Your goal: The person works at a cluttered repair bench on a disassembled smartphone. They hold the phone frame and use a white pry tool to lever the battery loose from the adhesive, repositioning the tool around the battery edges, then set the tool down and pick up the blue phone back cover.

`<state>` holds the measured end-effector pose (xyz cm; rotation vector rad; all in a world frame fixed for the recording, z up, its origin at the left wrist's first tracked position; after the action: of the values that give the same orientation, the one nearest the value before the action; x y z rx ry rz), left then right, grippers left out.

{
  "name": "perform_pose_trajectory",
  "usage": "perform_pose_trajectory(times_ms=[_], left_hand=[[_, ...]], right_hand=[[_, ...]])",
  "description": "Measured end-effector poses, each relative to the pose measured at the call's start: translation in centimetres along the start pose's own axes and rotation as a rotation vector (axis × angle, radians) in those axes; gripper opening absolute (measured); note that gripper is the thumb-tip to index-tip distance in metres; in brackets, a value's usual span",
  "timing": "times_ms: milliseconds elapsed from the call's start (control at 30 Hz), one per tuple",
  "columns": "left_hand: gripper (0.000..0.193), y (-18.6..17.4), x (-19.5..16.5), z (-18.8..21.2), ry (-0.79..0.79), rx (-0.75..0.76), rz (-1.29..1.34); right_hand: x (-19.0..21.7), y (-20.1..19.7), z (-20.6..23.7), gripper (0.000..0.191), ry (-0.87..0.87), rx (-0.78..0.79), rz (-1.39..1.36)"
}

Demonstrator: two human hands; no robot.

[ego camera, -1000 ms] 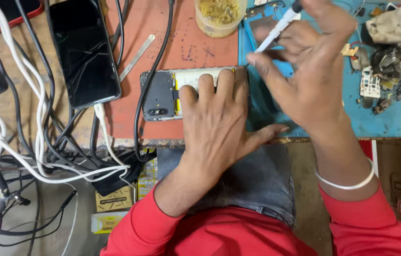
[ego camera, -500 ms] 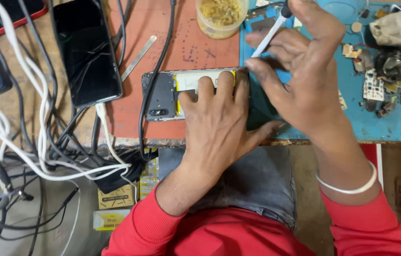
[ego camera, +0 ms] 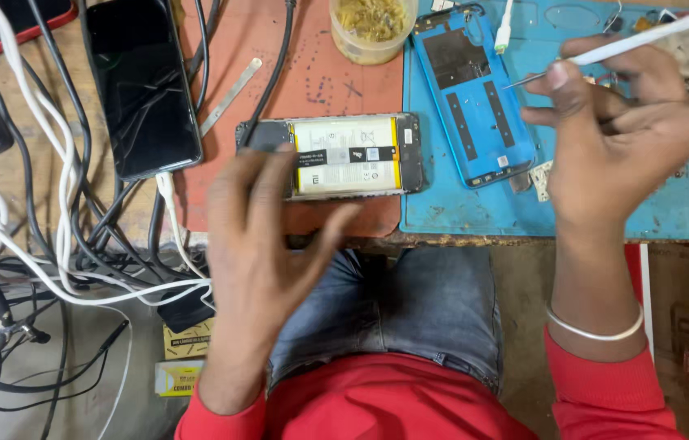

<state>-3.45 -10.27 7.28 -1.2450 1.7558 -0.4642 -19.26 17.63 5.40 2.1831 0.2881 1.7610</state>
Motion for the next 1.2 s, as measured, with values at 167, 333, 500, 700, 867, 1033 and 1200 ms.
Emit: perform_pose_trajectory(times_ms=[167, 333, 500, 700, 867, 1033, 1200], left_hand=[[0.079, 0.3, 1.4, 0.2, -0.029, 0.041, -0.051], [0.084, 0.4, 1.6, -0.7, -0.06, 0.071, -0.028], [0.082, 0.8, 1.2, -0.8, -0.08, 0.092, 0.026], [0.079, 1.3, 0.5, -0.6, -0.072, 0.065, 0.029], [0.076, 1.5, 0.3, -0.3, -0.034, -0.023, 0.032], [0.075, 1.8, 0.5, 0.0, -0.03, -0.041, 0.015], [0.074, 2.0, 0.6, 0.0, -0.048, -0.033, 0.011]], right_hand=[[1.1, 1.6, 1.6, 0.088, -0.409, 0.367, 0.515], [0.2, 0.9, 2.2, 0.093, -0.581, 0.445, 0.7], [0.3, -0.1, 2.5, 0.093, -0.556, 0.457, 0.694], [0.3, -1.2, 2.9, 0.09, -0.527, 0.425, 0.654], [-2.1, -1.8, 1.6, 0.09, -0.206, 0.408, 0.361], [-1.5, -0.8, -0.9, 0.085, -0.207, 0.396, 0.295], [-1.7, -3.5, -1.2, 0.097, 0.011, 0.033, 0.078]])
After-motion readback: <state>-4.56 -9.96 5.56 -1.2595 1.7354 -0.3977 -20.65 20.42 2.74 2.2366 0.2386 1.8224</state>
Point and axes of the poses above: each hand's wrist, its own z-axis away from the middle knuckle, its own y-axis out of the palm, x = y × z, the point moved 10 cm from there along -z, towards the middle knuckle, and after that the axes turned 5 degrees about -z, right-handed, at the moved point
